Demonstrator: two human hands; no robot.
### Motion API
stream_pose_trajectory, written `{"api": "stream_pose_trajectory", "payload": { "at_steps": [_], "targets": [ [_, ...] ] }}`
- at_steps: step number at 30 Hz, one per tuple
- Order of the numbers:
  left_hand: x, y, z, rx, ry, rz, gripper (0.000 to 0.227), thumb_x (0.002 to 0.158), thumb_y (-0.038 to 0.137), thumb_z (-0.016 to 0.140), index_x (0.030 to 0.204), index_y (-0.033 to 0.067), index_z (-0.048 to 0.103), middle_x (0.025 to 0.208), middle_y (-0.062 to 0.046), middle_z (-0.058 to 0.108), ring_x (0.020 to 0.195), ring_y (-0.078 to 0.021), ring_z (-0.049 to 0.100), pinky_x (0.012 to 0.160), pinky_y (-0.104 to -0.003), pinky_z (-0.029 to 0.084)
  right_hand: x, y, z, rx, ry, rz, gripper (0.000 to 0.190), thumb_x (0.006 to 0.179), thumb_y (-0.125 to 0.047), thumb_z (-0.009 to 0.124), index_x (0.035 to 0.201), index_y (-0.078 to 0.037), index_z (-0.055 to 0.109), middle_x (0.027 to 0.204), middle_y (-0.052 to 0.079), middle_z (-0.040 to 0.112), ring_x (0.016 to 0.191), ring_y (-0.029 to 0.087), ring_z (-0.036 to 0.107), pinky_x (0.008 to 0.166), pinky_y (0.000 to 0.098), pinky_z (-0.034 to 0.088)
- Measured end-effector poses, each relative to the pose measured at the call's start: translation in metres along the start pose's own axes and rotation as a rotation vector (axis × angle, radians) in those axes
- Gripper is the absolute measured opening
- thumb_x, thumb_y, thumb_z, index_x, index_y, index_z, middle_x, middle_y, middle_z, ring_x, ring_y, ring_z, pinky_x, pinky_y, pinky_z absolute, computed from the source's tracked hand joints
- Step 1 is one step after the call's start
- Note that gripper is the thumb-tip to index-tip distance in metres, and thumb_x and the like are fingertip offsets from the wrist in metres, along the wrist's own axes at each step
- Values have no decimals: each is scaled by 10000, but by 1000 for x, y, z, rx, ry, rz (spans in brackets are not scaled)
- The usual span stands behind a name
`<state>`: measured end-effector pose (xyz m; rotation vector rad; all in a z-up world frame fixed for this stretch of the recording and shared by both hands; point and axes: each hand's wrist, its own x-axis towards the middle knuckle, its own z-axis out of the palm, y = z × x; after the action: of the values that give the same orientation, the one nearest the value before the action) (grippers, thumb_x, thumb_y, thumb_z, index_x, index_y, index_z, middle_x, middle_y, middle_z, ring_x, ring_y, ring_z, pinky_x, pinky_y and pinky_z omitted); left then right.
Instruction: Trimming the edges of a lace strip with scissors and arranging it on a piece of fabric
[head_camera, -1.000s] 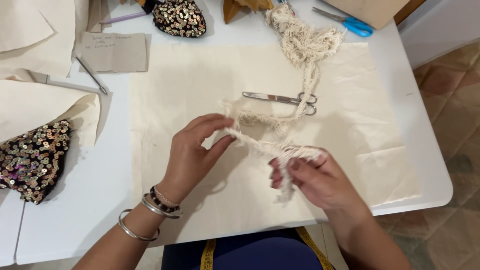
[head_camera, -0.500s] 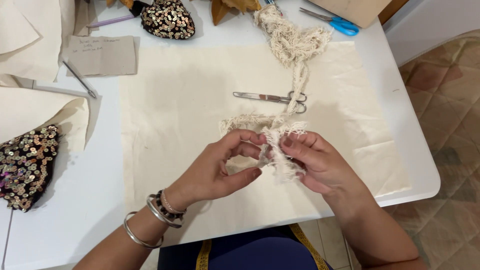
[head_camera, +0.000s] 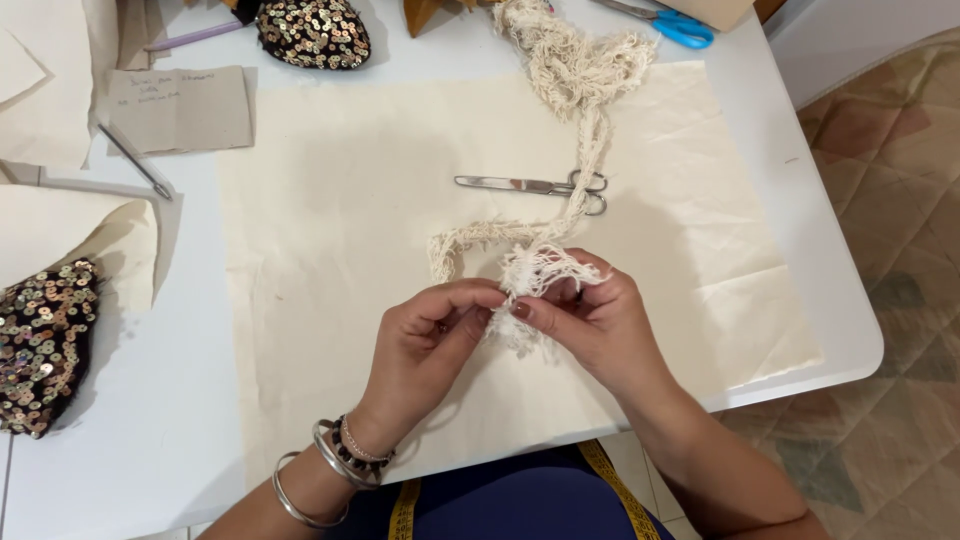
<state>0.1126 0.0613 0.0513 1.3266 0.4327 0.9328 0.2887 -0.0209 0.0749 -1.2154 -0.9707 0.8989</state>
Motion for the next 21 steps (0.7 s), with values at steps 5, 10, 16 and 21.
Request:
{"api": "stream_pose_trajectory", "payload": {
  "at_steps": [5,10,16,21],
  "targets": [
    [-7,-10,3,-132,91,-61,109,925,-42,699,1006,15,653,1099,-150,773,931,-122,703,844,-295,593,-8,25,-7,-102,74,27,475,778,61,850,1207,37,647,670,91,657,674,100,646,668,257,583],
    [-11,-12,5,-170,44,-102,267,911,-8,722,1050,72,509,1135,-130,736,941,-104,664,830,-270,564,-7,15,3,-219,139,-45,527,751,-1,896,1196,19,615,725,80,667,679,102,649,683,243,572],
    [-11,-8,3,-52,86,-123,381,856,-15,805,980,91,460,1092,-99,688,921,-86,625,795,-234,562,-8,9,7,-175,157,-40,485,751,18,886,1170,22,642,815,83,707,738,99,690,733,256,603],
    [-10,0,-9,67,24,-39,83,881,-48,737,858,31,748,1233,-174,724,1186,-222,659,953,-356,557,1,15,-22,-84,174,-97,410,807,36,827,1156,25,613,857,125,741,744,121,704,726,239,595]
  ]
}}
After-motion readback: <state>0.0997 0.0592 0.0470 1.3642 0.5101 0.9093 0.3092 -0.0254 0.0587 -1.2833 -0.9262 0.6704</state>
